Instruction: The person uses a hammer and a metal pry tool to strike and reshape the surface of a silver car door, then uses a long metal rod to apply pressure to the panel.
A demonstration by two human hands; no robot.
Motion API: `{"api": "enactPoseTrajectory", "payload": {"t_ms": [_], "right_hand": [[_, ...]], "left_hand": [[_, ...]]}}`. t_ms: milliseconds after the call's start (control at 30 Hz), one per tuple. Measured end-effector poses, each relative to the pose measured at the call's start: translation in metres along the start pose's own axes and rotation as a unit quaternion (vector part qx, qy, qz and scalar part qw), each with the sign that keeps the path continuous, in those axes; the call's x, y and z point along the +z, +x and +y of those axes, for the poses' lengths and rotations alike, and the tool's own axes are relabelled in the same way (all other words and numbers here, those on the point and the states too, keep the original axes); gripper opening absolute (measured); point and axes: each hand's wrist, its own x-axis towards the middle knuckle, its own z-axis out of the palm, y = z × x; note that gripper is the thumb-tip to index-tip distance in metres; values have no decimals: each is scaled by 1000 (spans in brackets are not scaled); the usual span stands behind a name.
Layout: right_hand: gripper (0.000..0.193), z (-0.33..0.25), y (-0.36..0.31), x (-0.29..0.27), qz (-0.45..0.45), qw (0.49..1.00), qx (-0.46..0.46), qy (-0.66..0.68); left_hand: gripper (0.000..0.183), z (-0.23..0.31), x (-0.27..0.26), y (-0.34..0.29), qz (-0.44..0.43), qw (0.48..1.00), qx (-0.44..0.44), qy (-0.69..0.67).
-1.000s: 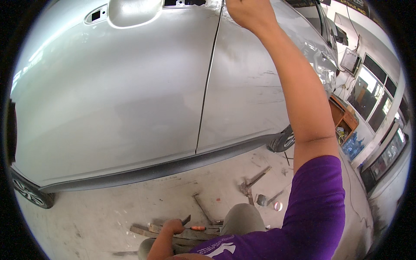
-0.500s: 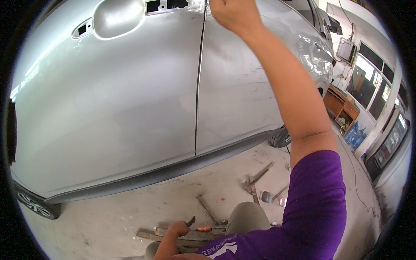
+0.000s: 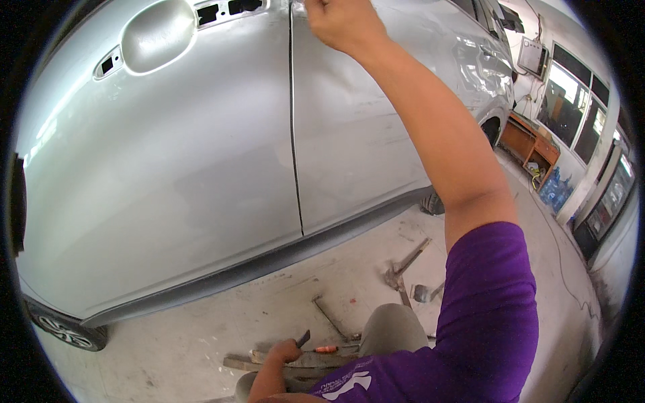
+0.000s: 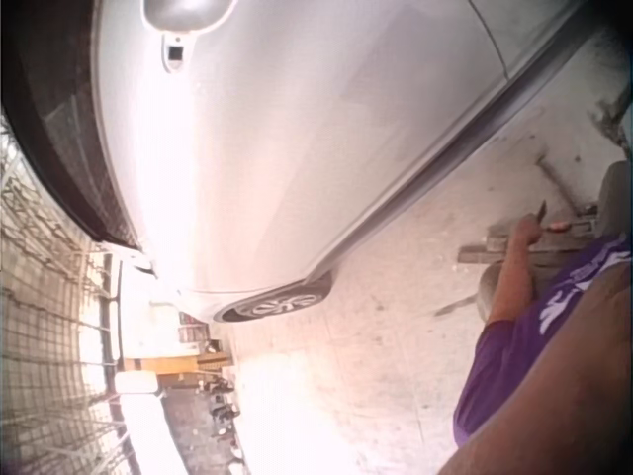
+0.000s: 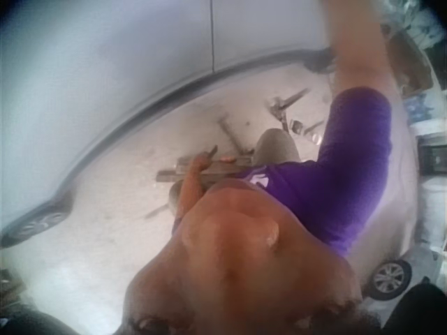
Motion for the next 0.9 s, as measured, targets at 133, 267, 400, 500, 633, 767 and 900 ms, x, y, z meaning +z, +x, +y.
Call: {"api": "enactPoseTrajectory", "payload": {"t_ms": [133,267,400,500,633,767,900], "right_hand": [[29,-3,1,-6,0,1000,2,3],[30,5,-1,-2,-14,1000,-6,-17],[30,-8,9,1,-28,996,28,76],[30,-12,16,7,-37,999,24,3],[26,-18,25,11,-16,999,-29,18],[26,-29,34,11,-58,998,5,-14],[26,-33,19,15,-74,997,18,28]], "left_hand": [[44,-7,3,3,-7,1000,2,4],[47,-8,4,7,1,1000,-8,-14],[46,-9,2,9,-7,1000,1,12],[46,-15,12,11,3,1000,0,2],[47,-5,0,-2,3,1000,-3,-7],[45,-5,1,2,-11,1000,-14,-8],[46,1,-1,-5,-12,1000,-4,-11]]}}
